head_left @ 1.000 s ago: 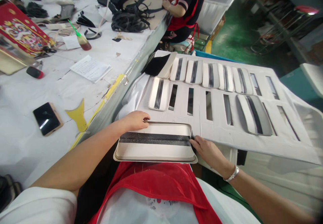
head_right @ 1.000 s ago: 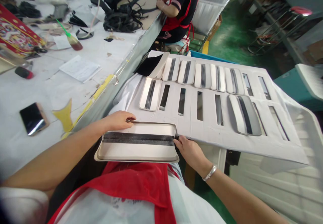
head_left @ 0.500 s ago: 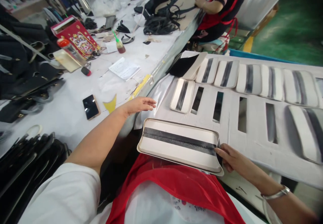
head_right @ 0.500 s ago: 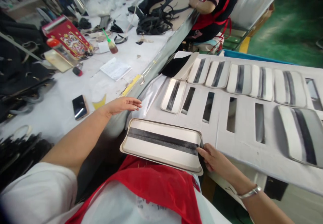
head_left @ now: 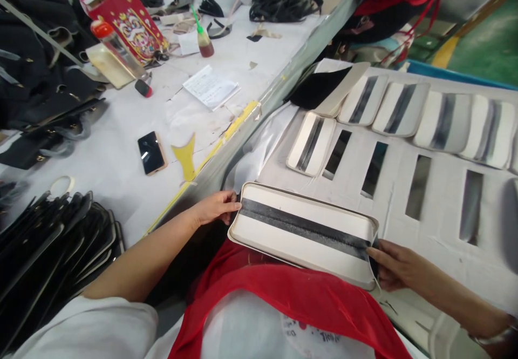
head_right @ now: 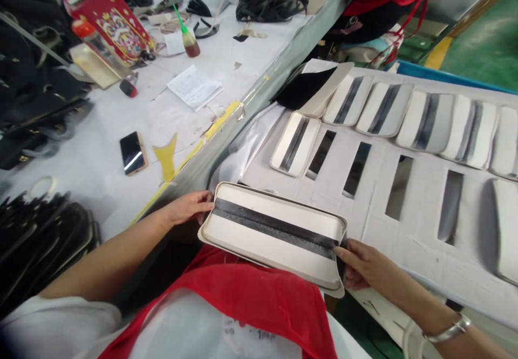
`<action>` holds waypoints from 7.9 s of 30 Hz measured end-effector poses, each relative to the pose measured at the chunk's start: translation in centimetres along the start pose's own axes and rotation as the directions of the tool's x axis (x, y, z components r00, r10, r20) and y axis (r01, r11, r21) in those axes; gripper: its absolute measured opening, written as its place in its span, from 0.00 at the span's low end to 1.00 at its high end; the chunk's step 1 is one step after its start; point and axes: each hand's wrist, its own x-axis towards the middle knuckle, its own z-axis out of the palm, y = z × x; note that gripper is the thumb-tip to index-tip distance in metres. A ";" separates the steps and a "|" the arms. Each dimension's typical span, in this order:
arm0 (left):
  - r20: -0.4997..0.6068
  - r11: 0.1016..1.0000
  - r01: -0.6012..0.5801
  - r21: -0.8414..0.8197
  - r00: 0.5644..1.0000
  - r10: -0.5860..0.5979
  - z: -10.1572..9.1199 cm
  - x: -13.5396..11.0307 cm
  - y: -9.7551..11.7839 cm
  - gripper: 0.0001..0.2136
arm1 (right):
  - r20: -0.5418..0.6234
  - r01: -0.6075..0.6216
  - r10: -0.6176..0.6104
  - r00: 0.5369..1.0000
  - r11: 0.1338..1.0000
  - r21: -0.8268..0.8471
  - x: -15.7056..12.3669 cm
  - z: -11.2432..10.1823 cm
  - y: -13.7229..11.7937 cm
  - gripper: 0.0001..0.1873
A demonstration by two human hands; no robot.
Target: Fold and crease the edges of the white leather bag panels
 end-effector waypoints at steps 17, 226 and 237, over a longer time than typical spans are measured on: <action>-0.226 0.931 -0.257 0.257 0.921 0.317 2.0 2.2 2.6 0.18 | -0.069 0.400 -0.877 0.476 0.286 -0.871 -1.2 2.6 -14.6 0.15; 0.729 -0.487 -0.543 0.685 0.521 0.445 14.2 6.7 7.9 0.08 | 0.066 0.551 -0.972 0.225 0.071 -0.832 2.5 -1.0 -6.9 0.11; 0.658 -0.456 -0.492 0.741 0.668 0.347 17.7 5.4 7.5 0.09 | 0.308 0.550 -0.894 0.326 -0.085 -0.831 0.9 -1.4 -8.6 0.12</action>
